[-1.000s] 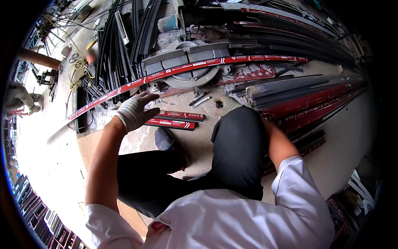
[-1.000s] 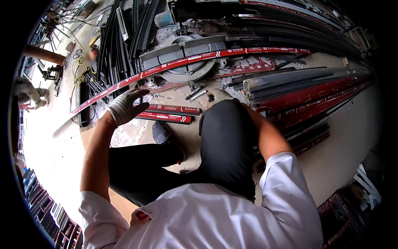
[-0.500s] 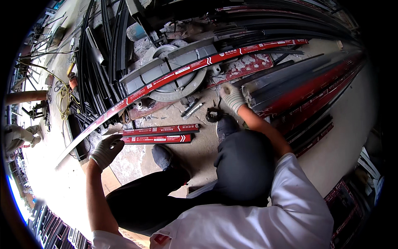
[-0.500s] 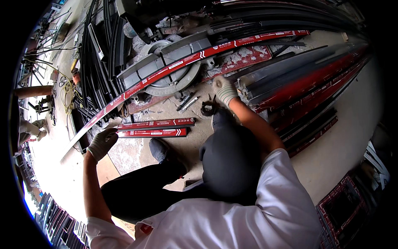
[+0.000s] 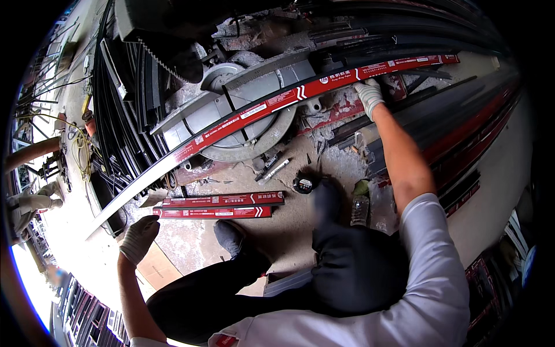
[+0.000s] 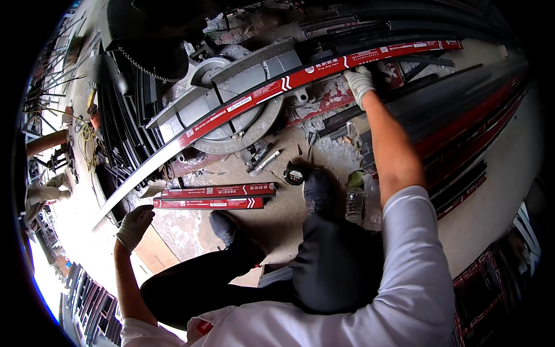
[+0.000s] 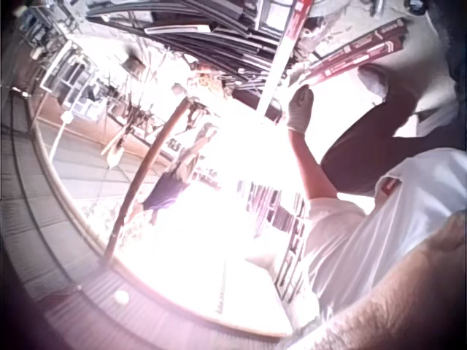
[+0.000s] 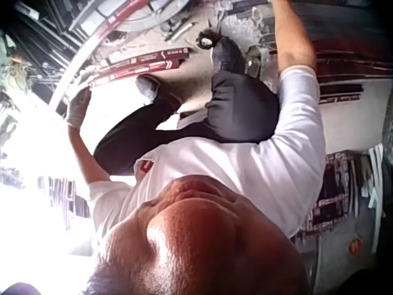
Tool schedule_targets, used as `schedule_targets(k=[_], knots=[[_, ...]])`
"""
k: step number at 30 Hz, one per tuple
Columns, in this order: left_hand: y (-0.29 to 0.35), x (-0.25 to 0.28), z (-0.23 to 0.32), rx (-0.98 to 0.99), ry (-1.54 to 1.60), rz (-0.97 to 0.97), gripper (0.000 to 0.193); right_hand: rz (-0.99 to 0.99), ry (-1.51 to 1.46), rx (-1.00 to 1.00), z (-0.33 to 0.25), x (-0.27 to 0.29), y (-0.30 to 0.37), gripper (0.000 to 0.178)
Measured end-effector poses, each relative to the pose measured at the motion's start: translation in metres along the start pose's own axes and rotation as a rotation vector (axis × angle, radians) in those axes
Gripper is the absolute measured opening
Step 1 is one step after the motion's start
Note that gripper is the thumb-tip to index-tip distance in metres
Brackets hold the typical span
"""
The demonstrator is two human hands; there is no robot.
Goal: The person measures a long metal profile with a tape measure, marks a cut line with a marker, and cuts the profile using a chop saw. The person then picks up the cut piece and walks to another area.
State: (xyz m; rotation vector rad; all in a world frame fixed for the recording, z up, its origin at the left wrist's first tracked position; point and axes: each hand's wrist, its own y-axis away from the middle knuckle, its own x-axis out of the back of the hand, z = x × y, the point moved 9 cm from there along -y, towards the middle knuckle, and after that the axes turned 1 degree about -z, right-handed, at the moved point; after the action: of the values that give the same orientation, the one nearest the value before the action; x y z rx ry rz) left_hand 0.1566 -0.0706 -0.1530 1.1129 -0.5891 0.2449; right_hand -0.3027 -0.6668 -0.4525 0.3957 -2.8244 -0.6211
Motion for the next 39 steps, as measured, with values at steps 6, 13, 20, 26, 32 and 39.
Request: schedule_targets(k=[6, 13, 20, 26, 32, 39], knots=[[-0.018, -0.002, -0.002, 0.015, -0.057, -0.015, 0.036, -0.023, 0.069, -0.030, 0.001, 0.005, -0.018, 0.034], [-0.022, -0.006, 0.002, 0.013, 0.006, 0.001, 0.033, 0.009, 0.088, 0.204, -0.010, 0.006, -0.016, 0.037], [-0.019, -0.010, -0.011, -0.011, -0.058, -0.011, 0.032, -0.175, 1.014, 0.452, -0.014, -0.011, -0.060, 0.032], [-0.043, -0.006, -0.001, -0.064, -0.101, -0.067, 0.040, -0.280, 0.770, 0.601, 0.059, 0.035, -0.100, 0.037], [-0.005, 0.005, -0.012, -0.092, -0.198, -0.049, 0.041, -0.343, 0.956, 0.503, 0.075, -0.008, -0.080, 0.034], [-0.039, -0.009, -0.028, -0.108, -0.048, -0.040, 0.034, -0.390, 1.085, 0.607, -0.030, -0.006, -0.015, 0.036]])
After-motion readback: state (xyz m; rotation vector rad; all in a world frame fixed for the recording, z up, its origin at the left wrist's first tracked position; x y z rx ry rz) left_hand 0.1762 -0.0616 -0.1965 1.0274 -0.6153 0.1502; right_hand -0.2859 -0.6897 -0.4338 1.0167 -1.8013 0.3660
